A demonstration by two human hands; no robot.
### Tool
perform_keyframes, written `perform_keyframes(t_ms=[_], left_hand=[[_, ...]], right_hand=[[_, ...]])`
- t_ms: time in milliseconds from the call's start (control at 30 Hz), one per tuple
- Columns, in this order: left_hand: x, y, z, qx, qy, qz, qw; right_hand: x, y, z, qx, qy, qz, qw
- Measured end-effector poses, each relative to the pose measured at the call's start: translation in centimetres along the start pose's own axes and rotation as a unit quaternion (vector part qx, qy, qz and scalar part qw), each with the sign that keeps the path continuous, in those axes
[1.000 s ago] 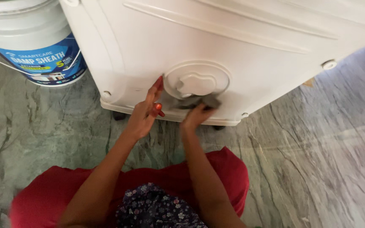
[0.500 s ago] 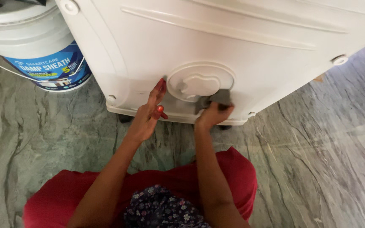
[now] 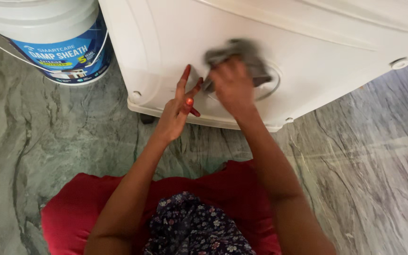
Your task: The person sits on the floor and wipes the exterior of a white appliance with a grey cloth. They focus on the lower section, including a circular recessed area, repeatedly rubbing the surface with both hands.
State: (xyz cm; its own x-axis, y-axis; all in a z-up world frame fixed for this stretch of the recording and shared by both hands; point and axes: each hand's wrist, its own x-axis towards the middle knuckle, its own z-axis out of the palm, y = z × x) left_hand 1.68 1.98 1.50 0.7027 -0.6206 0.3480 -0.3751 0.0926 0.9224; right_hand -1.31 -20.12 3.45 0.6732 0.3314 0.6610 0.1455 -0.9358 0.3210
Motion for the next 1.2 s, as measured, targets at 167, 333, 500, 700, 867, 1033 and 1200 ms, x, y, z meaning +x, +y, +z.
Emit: perform_keyframes(t_ms=[167, 333, 500, 700, 867, 1033, 1200], left_hand=[[-0.4, 0.0, -0.3, -0.008, 0.073, 0.037, 0.997], [-0.5, 0.6, -0.2, -0.035, 0.065, 0.054, 0.996], [-0.8, 0.4, 0.6, -0.035, 0.043, 0.082, 0.995], [-0.4, -0.3, 1.0, -0.064, 0.032, 0.072, 0.995], [-0.6, -0.1, 1.0, -0.056, 0.016, 0.021, 0.998], [-0.7, -0.7, 1.0, -0.061, 0.014, 0.050, 0.997], [-0.8, -0.7, 0.4, -0.066, 0.013, 0.053, 0.996]], right_hand=[[1.6, -2.0, 0.1, 0.072, -0.223, -0.159, 0.959], [2.8, 1.8, -2.6, -0.098, -0.135, -0.196, 0.966], [-2.1, 6.3, -4.5, -0.020, 0.171, 0.035, 0.985], [-10.3, 4.3, 4.3, 0.142, 0.415, 0.407, 0.801], [-12.6, -4.0, 11.5, 0.430, 0.406, 0.625, 0.509], [-12.6, -7.9, 13.7, 0.638, 0.354, 0.608, 0.313], [-8.9, -8.4, 9.3, 0.487, 0.461, 0.564, 0.482]])
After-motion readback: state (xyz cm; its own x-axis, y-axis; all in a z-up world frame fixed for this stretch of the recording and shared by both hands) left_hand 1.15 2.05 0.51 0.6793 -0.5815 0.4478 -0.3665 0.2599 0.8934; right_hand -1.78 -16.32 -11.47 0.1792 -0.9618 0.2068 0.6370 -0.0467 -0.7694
